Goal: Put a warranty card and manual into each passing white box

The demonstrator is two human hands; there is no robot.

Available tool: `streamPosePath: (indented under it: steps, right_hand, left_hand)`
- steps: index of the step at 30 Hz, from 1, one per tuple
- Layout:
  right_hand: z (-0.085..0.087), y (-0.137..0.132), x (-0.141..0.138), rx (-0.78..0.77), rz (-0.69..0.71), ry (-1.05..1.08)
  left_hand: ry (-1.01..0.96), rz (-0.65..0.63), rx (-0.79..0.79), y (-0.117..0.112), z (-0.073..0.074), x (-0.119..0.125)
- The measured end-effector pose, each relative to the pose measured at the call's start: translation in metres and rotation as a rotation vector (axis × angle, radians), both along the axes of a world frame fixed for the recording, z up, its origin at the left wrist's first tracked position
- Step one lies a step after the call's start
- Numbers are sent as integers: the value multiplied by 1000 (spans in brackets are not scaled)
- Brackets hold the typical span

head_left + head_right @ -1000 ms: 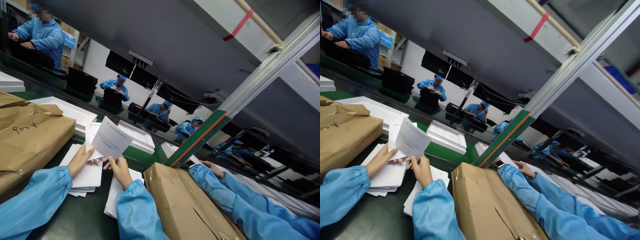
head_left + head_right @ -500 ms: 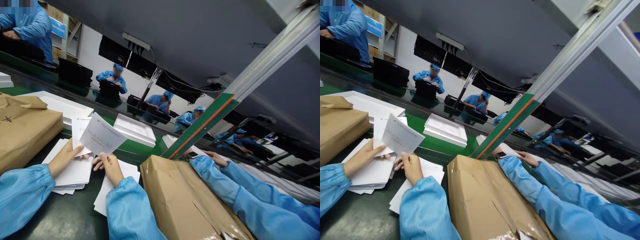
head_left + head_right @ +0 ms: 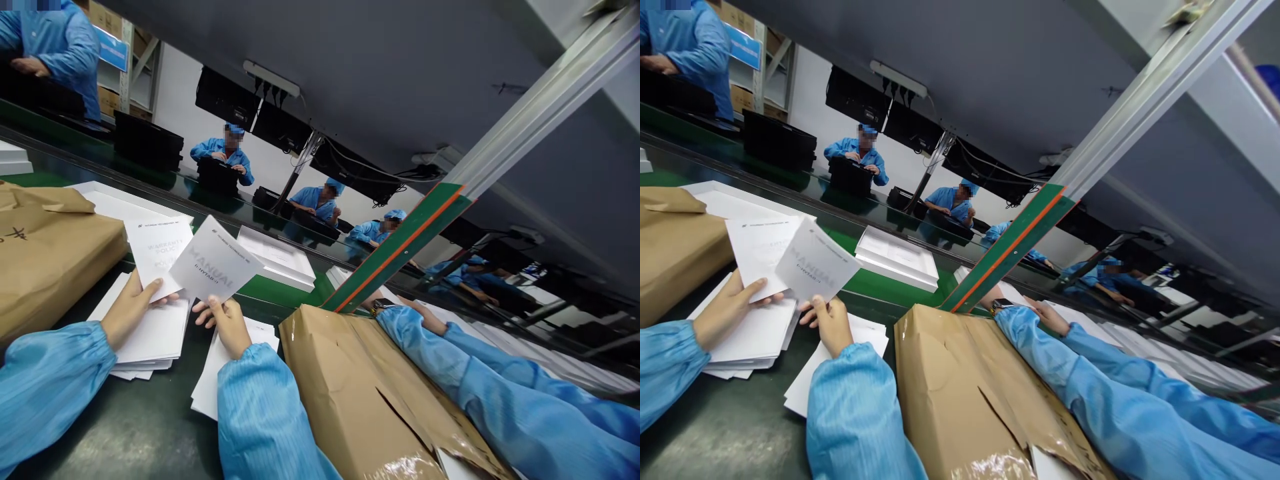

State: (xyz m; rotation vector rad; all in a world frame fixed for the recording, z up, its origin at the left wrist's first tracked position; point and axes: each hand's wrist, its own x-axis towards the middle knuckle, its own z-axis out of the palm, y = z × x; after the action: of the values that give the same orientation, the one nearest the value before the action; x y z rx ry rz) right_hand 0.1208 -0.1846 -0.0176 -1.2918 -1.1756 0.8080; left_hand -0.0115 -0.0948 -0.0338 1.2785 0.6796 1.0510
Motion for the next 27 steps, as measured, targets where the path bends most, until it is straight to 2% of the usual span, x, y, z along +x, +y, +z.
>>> streamPosePath:
  steps: [3,6,9,19,21,27]
  right_hand:
    - [0,-1,1,-4,30,-7]
    - [-2,-1,3,-29,-59,13]
    - [-4,-1,5,-42,-147,26]
    - [-5,-2,8,-76,-223,150]
    - [-5,-3,8,-84,-222,153]
    - [-4,-4,8,-90,-127,151]
  left_hand:
    - [-103,-3,-9,-1,1,0]
    - [-151,-95,-46,-3,4,-1]
    - [-93,-153,-70,-4,6,-2]
    - [113,-178,20,-3,9,-2]
    - [122,-163,40,-3,10,-2]
    - [245,-6,180,-1,11,-4]
